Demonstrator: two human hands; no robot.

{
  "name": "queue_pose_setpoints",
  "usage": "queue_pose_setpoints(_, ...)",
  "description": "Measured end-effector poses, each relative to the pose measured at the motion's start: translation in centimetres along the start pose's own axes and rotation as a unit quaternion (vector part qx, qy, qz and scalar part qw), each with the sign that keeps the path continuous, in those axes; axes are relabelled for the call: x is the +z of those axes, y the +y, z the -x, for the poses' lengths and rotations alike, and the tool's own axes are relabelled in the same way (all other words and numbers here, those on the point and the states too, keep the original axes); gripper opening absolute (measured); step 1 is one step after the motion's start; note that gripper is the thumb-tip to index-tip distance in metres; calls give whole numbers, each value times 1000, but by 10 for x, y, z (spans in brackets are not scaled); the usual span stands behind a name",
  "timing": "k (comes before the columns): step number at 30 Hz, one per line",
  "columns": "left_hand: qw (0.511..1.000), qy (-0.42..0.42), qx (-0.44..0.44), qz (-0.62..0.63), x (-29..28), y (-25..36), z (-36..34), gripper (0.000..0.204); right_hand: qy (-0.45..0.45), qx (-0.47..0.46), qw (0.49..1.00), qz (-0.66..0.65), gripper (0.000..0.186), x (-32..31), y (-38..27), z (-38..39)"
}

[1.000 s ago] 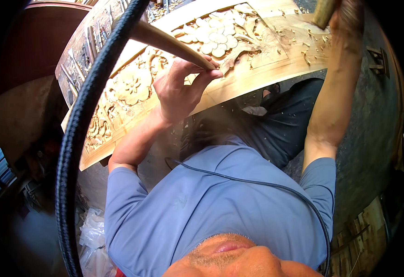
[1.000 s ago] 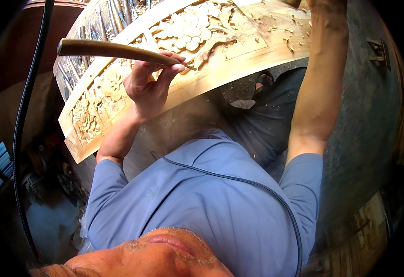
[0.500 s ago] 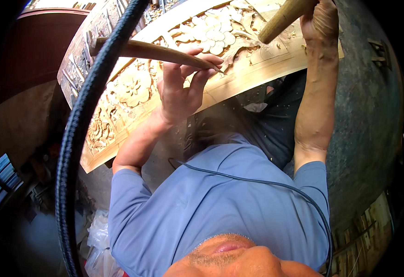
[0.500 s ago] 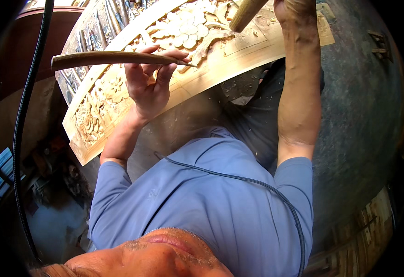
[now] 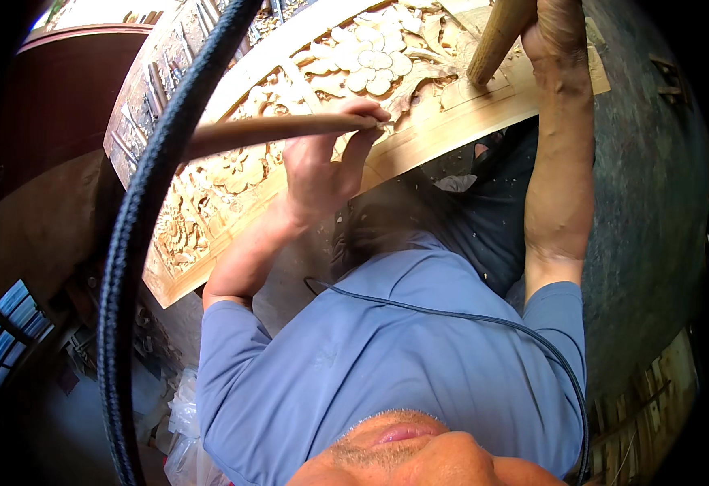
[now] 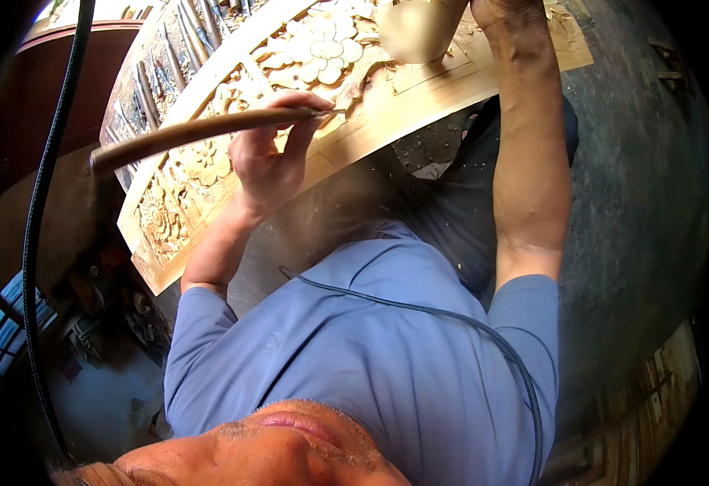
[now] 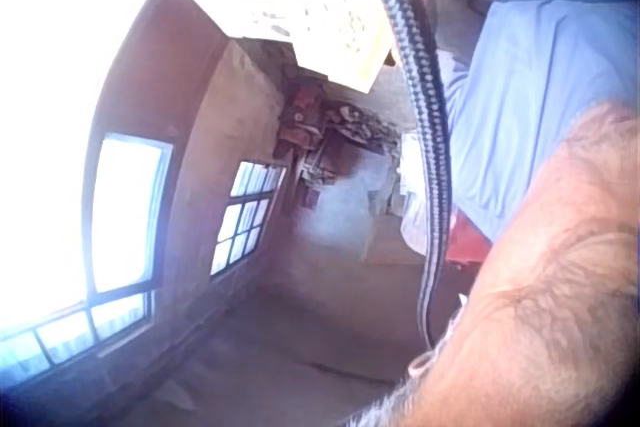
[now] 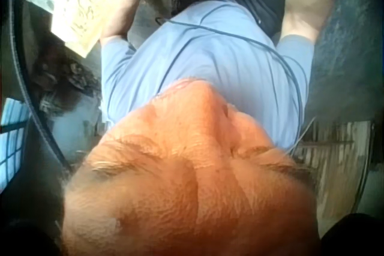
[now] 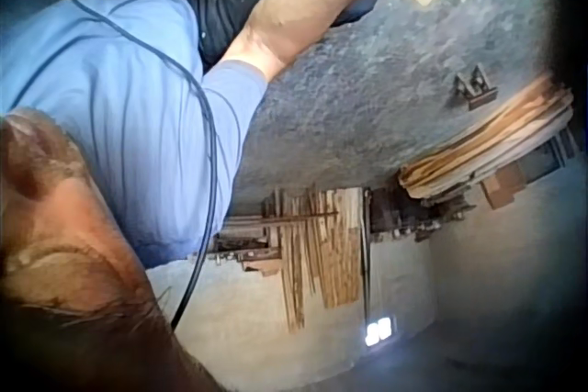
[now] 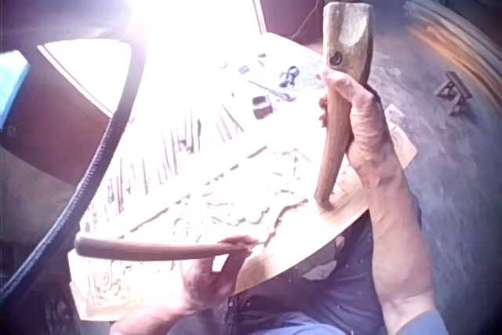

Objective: The person carves intricate floral patterns into a wooden panel using a chisel and a wooden mallet. They frequently pick up and switch between various chisels from a tool rack on the table and tap the tools with the mallet to remove wood chips.

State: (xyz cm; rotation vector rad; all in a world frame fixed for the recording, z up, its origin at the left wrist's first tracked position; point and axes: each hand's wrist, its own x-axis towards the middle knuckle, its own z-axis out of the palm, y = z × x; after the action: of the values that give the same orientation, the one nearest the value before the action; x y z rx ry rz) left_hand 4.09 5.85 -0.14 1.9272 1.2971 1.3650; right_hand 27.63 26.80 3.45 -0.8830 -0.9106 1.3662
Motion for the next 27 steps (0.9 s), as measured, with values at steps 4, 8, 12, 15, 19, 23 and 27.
queue_pose_setpoints(4,995,-42,24,-88,-1,-5,2,22,-9,-12,1000,7,41,3,-2,4)
queue_pose_setpoints(8,998,8,-61,-26,4,3,9,23,-15,-3,1000,26,41,4,0,3)
queue_pose_setpoints(12,995,38,-86,41,6,-2,14,24,-18,-5,999,31,40,7,0,6)
queue_pose_setpoints(15,996,8,-88,-1,1,1,14,24,-18,-7,999,38,40,8,-1,8)
queue_pose_setpoints(19,996,5,-85,10,1,-2,14,24,-18,5,999,39,40,8,0,8)
queue_pose_setpoints(23,995,8,-96,20,2,1,13,24,-28,11,998,49,40,10,-2,10)
queue_pose_setpoints(27,995,7,-101,18,1,2,12,22,-32,13,998,53,40,9,-1,12)
